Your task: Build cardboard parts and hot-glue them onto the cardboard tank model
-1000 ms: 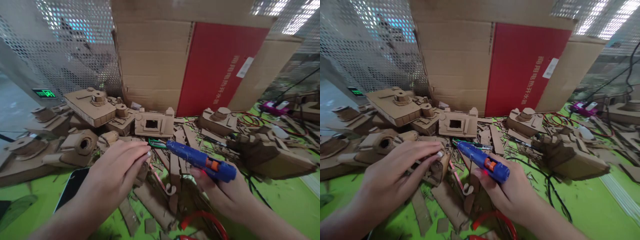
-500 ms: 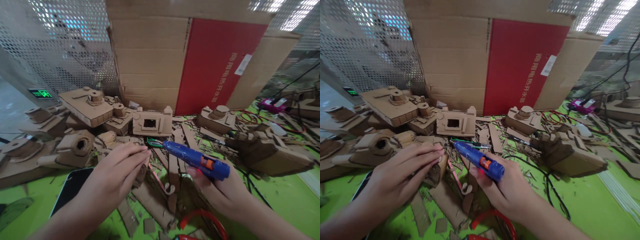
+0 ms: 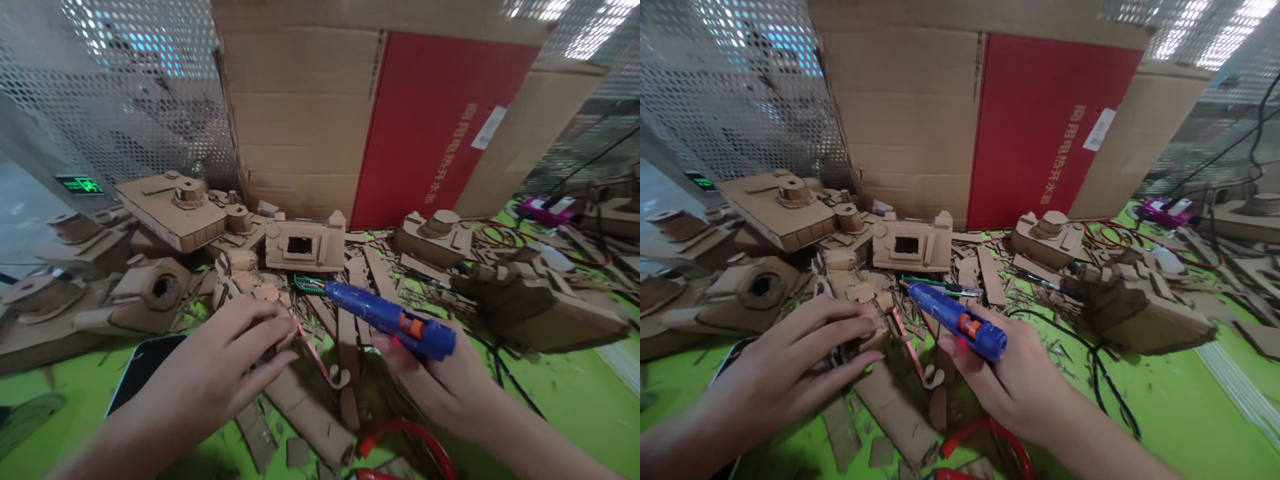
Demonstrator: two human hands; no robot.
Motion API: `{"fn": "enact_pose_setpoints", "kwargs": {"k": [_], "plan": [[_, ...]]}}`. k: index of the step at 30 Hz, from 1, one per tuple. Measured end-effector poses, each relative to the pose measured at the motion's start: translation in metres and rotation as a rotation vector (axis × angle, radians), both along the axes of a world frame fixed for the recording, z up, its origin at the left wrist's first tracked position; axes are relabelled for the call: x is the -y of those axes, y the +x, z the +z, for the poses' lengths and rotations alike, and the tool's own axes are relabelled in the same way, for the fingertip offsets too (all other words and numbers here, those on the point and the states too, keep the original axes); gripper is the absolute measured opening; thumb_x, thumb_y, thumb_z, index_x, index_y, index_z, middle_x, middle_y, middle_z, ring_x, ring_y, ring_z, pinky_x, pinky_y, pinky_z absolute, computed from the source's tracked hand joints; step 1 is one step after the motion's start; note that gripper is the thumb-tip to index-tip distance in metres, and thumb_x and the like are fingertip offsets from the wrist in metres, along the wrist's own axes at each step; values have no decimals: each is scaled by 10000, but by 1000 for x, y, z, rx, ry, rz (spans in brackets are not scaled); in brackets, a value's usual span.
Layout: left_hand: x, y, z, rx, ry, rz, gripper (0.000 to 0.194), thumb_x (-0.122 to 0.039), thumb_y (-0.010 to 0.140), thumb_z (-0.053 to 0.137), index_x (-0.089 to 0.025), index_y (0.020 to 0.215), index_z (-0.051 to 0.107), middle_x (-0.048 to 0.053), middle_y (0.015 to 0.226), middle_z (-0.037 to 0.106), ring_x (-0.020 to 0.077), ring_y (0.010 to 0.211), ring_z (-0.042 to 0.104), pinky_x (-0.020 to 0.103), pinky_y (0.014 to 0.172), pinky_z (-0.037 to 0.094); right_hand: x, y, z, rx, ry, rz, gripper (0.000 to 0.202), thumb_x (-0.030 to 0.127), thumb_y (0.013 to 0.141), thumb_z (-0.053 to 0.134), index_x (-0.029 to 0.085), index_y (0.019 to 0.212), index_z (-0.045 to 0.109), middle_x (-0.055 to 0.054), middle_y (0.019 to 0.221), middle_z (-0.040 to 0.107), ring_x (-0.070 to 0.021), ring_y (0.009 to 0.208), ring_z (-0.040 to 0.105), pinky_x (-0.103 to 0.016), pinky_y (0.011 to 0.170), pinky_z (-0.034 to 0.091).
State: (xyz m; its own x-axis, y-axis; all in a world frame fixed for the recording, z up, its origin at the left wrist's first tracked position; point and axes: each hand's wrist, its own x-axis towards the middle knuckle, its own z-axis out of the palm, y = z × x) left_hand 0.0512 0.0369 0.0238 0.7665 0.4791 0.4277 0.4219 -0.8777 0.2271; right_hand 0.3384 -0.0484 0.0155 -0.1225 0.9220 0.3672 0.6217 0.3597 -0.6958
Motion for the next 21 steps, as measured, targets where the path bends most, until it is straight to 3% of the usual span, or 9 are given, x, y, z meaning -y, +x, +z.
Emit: {"fn": "enact_pose_setpoints", "kwargs": {"k": [3,6,10,13,17,19,21], "plan": [[1,-3,-1,-7,11,0,328,-156,1029,705,-260,1329,624,67,1238,730,231,1124,736,334,1018,565,0,2,-2,2,19,3,315,231,1056,537,270,754,461,88,570,347,-121,448,328,-263,452,321],[1,-6,1,-30,16,40,431,-267,1023,736,-252,1417,563,87,1260,741,258,1126,741,363,1010,583,0,2,-2,9,38,4,295,248,1057,555,265,771,484,74,594,409,-124,469,379,-258,447,313],[4,-5,8,-60,44,127,467,-425,1030,707,-249,1426,535,138,1305,714,338,1192,725,483,1048,588,-2,1,-3,55,69,-17,256,266,1052,578,260,805,512,58,637,500,-132,499,459,-252,471,357],[15,-1,10,-56,45,289,529,-553,1011,684,-246,1420,547,165,1304,677,407,1193,707,597,1021,591,-3,2,-4,151,104,-63,244,274,1056,564,269,827,481,59,650,511,-144,506,485,-262,493,381],[28,2,7,30,-20,552,803,-688,918,724,-278,1558,464,189,1507,517,489,1424,556,694,1257,388,-6,12,-7,407,135,-123,103,340,1034,570,255,1009,518,-2,797,625,-211,603,592,-313,550,413],[26,1,1,22,-62,576,982,-718,897,723,-297,1681,308,203,1674,394,517,1568,407,698,1310,307,-9,20,-8,526,88,-159,178,344,985,589,242,1115,524,-58,938,664,-256,699,643,-342,592,434],[18,0,-6,-43,-107,580,1255,-801,823,743,-275,1757,89,255,1789,267,549,1629,294,764,1273,319,-15,28,-10,588,12,-219,249,313,925,613,245,1145,519,-82,1031,656,-281,777,665,-358,635,456]]}}
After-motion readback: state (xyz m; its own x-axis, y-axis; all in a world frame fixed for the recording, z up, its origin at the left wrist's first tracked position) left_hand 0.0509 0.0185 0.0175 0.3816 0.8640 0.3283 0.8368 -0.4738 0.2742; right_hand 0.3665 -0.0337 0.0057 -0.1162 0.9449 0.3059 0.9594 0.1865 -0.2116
